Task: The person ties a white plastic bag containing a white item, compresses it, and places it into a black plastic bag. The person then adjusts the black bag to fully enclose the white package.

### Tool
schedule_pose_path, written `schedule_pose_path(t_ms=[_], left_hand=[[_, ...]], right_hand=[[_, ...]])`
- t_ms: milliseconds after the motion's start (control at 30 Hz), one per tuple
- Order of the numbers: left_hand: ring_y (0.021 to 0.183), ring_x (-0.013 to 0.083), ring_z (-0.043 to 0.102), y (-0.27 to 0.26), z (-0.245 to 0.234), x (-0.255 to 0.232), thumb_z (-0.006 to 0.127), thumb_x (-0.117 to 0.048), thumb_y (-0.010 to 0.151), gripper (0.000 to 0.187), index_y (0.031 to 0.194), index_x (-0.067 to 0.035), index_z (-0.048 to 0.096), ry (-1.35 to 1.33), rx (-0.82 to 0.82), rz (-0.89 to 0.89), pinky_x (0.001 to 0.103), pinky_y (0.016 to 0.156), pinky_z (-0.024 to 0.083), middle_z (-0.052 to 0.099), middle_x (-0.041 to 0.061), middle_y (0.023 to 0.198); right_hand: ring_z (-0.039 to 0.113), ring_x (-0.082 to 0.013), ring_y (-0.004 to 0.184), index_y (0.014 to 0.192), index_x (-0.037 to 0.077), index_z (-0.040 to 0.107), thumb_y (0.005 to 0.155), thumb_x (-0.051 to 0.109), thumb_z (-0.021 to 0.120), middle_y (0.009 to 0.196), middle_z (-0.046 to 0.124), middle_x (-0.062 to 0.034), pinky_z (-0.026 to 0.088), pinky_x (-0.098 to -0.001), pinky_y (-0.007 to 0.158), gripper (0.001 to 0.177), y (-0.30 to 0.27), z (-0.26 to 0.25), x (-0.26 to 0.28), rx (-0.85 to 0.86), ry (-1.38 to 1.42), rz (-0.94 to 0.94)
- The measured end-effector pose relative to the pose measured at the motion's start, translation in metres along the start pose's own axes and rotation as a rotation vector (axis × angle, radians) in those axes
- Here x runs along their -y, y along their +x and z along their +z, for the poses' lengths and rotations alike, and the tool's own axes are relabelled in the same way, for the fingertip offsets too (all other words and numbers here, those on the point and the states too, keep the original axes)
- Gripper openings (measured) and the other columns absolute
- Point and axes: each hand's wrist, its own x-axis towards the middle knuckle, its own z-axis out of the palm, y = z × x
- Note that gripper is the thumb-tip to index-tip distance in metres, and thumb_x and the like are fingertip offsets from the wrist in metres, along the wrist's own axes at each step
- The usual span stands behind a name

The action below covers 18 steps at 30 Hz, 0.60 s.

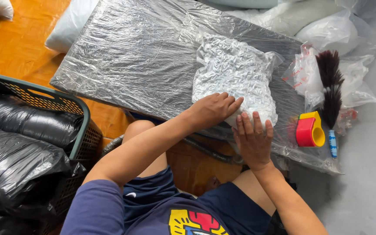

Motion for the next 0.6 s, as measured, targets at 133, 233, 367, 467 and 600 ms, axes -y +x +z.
schedule_pose_path(t_ms=[133, 233, 367, 467, 600], left_hand=[[0.092, 0.0311, 0.067, 0.008, -0.003, 0.015, 0.090, -0.021, 0.069, 0.076, 0.131, 0.003, 0.051, -0.200, 0.277, -0.036, 0.038, 0.076, 0.057, 0.065, 0.014, 0.101], [0.092, 0.0317, 0.068, 0.012, -0.014, 0.021, 0.093, -0.029, 0.067, 0.068, 0.116, -0.001, 0.055, -0.307, 0.332, -0.061, 0.040, 0.077, 0.059, 0.065, 0.012, 0.098], [0.090, 0.0326, 0.069, 0.018, -0.031, 0.023, 0.092, -0.036, 0.069, 0.060, 0.106, -0.003, 0.058, -0.378, 0.387, -0.031, 0.043, 0.074, 0.059, 0.065, 0.011, 0.094], [0.094, 0.0352, 0.071, 0.033, -0.049, 0.021, 0.091, -0.036, 0.072, 0.060, 0.110, -0.002, 0.060, -0.436, 0.507, -0.030, 0.046, 0.079, 0.061, 0.069, 0.014, 0.098], [0.098, 0.0364, 0.072, 0.029, -0.042, 0.028, 0.090, -0.038, 0.076, 0.061, 0.116, -0.003, 0.061, -0.569, 0.623, -0.094, 0.048, 0.083, 0.060, 0.072, 0.014, 0.103]], right_hand=[[0.055, -0.0367, 0.136, 0.150, 0.009, 0.053, 0.101, 0.036, 0.064, 0.157, 0.049, -0.0122, 0.044, -0.0541, 0.104, 0.057, 0.018, 0.003, -0.006, 0.064, -0.026, -0.020], [0.058, -0.0344, 0.130, 0.148, 0.009, 0.054, 0.104, 0.038, 0.059, 0.153, 0.054, -0.0120, 0.047, -0.0486, 0.096, 0.052, 0.028, 0.002, -0.007, 0.072, -0.050, -0.016], [0.067, -0.0321, 0.116, 0.142, 0.008, 0.060, 0.103, 0.031, 0.061, 0.145, 0.062, -0.0137, 0.048, -0.0416, 0.081, 0.045, 0.041, -0.014, -0.013, 0.060, -0.027, -0.025], [0.071, -0.0302, 0.110, 0.138, 0.005, 0.061, 0.102, 0.031, 0.057, 0.138, 0.066, -0.0151, 0.046, -0.0381, 0.076, 0.045, 0.057, -0.035, -0.027, 0.061, -0.029, -0.090], [0.071, -0.0238, 0.092, 0.135, 0.003, 0.065, 0.100, 0.036, 0.058, 0.125, 0.070, -0.0141, 0.046, -0.0364, 0.071, 0.049, 0.046, -0.013, -0.033, 0.069, 0.031, -0.112]])
